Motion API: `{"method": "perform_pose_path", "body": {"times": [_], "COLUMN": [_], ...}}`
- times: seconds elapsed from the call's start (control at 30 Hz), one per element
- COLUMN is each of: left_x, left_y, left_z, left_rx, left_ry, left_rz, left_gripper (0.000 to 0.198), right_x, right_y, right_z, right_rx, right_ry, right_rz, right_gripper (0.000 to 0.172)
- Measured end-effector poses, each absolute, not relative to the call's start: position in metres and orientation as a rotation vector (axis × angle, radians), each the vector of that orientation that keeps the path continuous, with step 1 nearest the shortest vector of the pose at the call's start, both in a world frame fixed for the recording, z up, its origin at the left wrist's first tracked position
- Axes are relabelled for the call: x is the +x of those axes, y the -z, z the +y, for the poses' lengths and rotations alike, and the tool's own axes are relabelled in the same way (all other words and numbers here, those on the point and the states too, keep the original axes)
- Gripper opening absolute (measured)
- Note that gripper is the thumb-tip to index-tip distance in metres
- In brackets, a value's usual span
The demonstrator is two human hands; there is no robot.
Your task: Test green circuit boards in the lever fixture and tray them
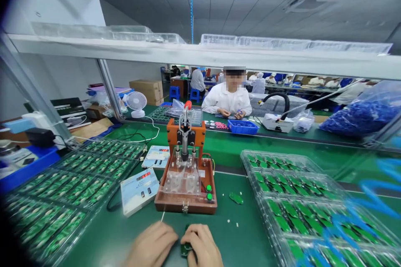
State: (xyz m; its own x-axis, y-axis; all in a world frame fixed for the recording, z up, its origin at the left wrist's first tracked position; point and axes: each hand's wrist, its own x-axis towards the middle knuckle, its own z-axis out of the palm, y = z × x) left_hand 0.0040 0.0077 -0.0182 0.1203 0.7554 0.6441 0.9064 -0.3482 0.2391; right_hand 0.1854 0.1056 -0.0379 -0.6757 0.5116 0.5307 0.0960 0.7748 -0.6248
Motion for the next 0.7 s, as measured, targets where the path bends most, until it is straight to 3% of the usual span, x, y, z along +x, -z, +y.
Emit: {"method": "perform_pose_path", "body": {"times": [0.3, 0.37, 0.47, 0.6, 0.7], "left_x": [0.014, 0.014, 0.014, 0.013, 0.012], "left_y": [0.007, 0.007, 0.007, 0.003, 0.0], "left_z": [-0.004, -0.003, -0.002, -0.004, -0.008], "left_rx": [-2.262, -2.274, -2.29, -2.299, -2.144], "left_ry": [1.028, 0.987, 1.04, 1.25, 1.449], "left_rz": [-1.963, -2.016, -2.037, -1.989, -2.045], "left_gripper": [0.01, 0.011, 0.029, 0.019, 0.02], "right_x": [0.193, 0.195, 0.199, 0.203, 0.196], "right_y": [0.037, 0.042, 0.047, 0.037, -0.001], "right_z": [0.103, 0.107, 0.113, 0.116, 0.114], "right_rx": [-0.503, -0.537, -0.607, -0.675, -0.692], "right_ry": [-1.055, -1.031, -0.992, -1.006, -1.002], "right_rz": [-2.325, -2.284, -2.214, -2.054, -1.885], "right_gripper": [0.05, 0.046, 0.04, 0.025, 0.015]}}
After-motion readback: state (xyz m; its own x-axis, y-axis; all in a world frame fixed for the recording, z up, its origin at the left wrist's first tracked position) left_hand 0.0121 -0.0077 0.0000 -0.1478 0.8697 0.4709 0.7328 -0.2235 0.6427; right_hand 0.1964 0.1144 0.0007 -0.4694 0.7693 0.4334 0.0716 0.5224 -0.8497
